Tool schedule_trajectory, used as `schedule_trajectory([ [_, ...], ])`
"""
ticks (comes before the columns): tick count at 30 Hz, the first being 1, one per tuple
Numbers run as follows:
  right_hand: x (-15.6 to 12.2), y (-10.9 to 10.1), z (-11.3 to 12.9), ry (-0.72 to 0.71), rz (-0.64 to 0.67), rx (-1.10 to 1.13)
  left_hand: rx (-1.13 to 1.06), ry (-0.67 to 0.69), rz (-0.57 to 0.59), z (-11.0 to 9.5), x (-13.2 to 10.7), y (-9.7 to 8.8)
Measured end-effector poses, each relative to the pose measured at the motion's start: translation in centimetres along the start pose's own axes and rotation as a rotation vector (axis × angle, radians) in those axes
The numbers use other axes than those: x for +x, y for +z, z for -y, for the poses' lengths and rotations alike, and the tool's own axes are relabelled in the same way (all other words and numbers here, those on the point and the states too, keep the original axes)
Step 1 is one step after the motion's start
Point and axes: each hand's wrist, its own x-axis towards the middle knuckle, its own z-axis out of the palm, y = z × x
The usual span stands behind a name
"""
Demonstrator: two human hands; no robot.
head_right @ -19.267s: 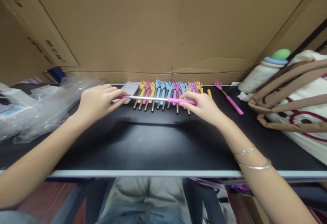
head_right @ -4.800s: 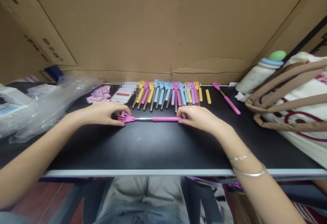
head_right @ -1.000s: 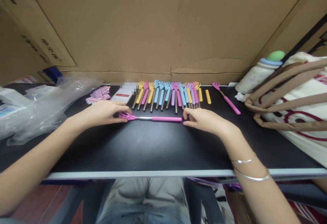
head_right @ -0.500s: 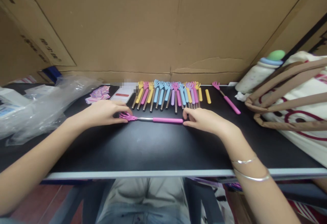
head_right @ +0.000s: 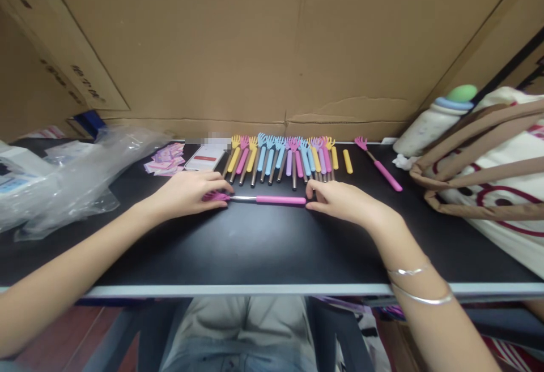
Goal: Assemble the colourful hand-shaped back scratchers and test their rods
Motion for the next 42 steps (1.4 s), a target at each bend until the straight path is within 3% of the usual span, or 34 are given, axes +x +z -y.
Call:
schedule_trajectory([
  [8,0.1,0.2,-0.2,-0.010,-0.023,0.001,-0.017,-0.002,-0.178,-1.3,0.7,2.1],
  [17,-0.2,0.0,-0.2,0.037,-0.057,-0.097,-0.020,-0.032,-0.250,-1.6,0.8,2.3],
  [20,-0.4,-0.3,0.2,0.076,-0.191,-0.153,-0.009,-0.032,-0.306,-1.6,0.8,2.2],
  [24,-0.1,-0.5,1.7,0.070,-0.473,-0.174,0.023,-0.028,-0.360,-1.7,0.7,2.0],
  [27,0.4,-0.2,3.4,-0.026,-0.651,-0.153,0.037,-0.028,-0.389,-1.9,0.7,1.8],
  [29,0.7,0.3,4.6,-0.146,-0.700,-0.105,0.040,-0.030,-0.404,-2.1,0.7,1.7],
  [33,1.3,1.6,6.1,-0.308,-0.676,-0.064,0.063,-0.032,-0.435,-2.5,0.7,1.5],
  [42,1.7,3.4,6.8,-0.290,-0.514,-0.165,0.082,0.050,-0.444,-3.6,0.8,1.6],
])
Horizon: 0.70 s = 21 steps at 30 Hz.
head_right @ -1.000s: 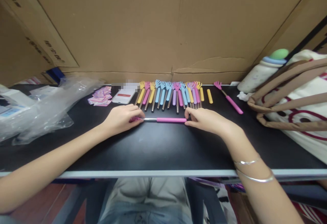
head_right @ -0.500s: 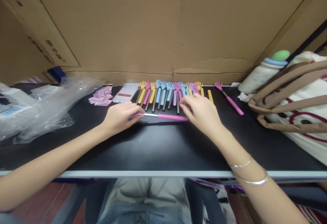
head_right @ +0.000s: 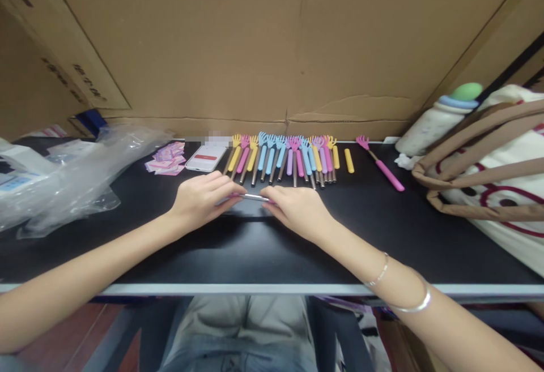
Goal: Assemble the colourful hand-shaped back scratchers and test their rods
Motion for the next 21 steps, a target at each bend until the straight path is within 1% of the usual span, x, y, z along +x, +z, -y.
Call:
schedule_trajectory([
  [4,0.0,0.0,0.2,-0.007,0.007,-0.052,-0.040,-0.027,0.085,0.1,0.1,0.0],
  [8,0.0,-0.1,0.2,-0.015,0.034,-0.098,-0.049,-0.007,0.179,0.5,0.3,-0.2],
  [14,0.3,-0.4,0.0,-0.030,0.037,-0.171,-0.037,0.029,0.206,1.1,0.7,-0.9],
  [21,0.3,-1.1,-0.5,-0.021,0.015,-0.185,-0.100,0.001,0.315,2.4,0.8,-2.2],
])
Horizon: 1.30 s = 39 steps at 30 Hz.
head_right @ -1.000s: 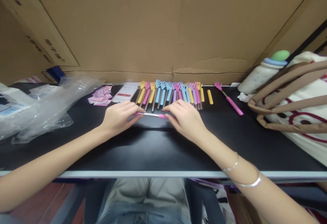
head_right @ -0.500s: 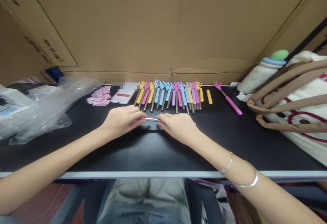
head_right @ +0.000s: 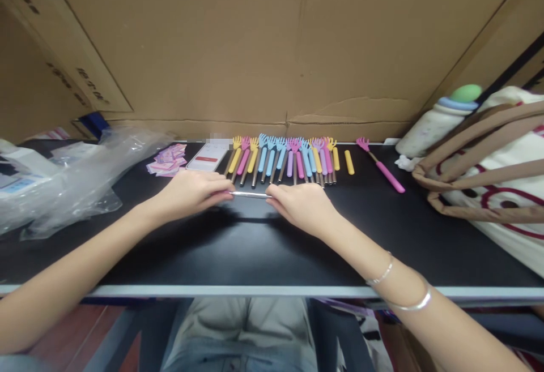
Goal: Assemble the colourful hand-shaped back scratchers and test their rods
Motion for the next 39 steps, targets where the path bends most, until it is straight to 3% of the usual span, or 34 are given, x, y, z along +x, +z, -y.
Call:
schedule_trajectory([
  [9,-0.1,-0.1,-2.1,0.001,-0.055,-0.069,-0.107,-0.118,0.174,1.8,-0.3,-1.6],
  [14,-0.4,0.0,-3.5,-0.006,-0.116,-0.098,-0.282,-0.164,0.322,3.4,-0.6,-2.5],
  [19,-1.1,-0.3,-5.9,0.031,-0.092,-0.141,-0.493,-0.207,0.445,6.0,-1.5,-3.5],
  [24,-2.9,-0.3,-9.1,0.063,-0.057,-0.143,-0.550,-0.262,0.526,7.7,-2.5,-4.6],
  [32,-7.0,-1.4,-14.8,0.261,0.028,-0.028,-0.522,-0.381,0.528,9.8,-4.7,-6.3],
  [39,-8.4,-1.3,-16.2,0.296,0.032,0.102,-0.529,-0.425,0.526,10.6,-5.0,-5.9],
])
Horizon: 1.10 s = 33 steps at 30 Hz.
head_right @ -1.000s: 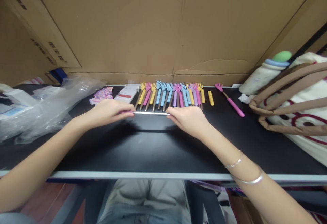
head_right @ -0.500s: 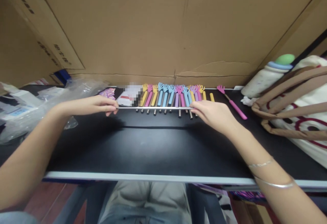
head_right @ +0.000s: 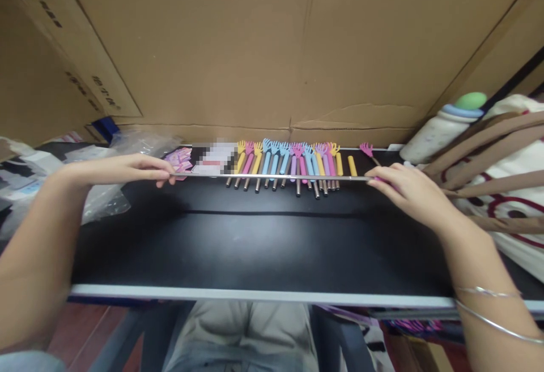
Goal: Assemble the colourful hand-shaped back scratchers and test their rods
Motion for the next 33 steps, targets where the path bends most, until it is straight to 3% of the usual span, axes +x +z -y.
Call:
schedule_trajectory([
  [5,-0.5,0.9,-0.3,0.010,0.068,0.184,-0.016,0.012,-0.085,0.6,0.8,0.9],
  [9,-0.7,1.2,-0.1,0.020,0.041,0.251,-0.015,0.039,-0.243,1.6,0.9,1.4],
  [16,-1.0,1.0,-0.2,0.042,-0.050,0.258,0.321,0.016,-0.491,2.0,0.0,1.8],
  [21,-1.5,0.1,-0.1,0.109,-0.029,0.240,0.413,-0.044,-0.499,1.2,-0.6,2.1],
  [26,-1.5,-0.1,0.1,0.147,-0.144,0.196,0.447,-0.087,-0.545,1.2,-1.0,2.2],
  [33,-1.6,0.1,0.0,0.201,-0.120,0.206,0.353,-0.142,-0.415,1.3,-1.1,2.3],
])
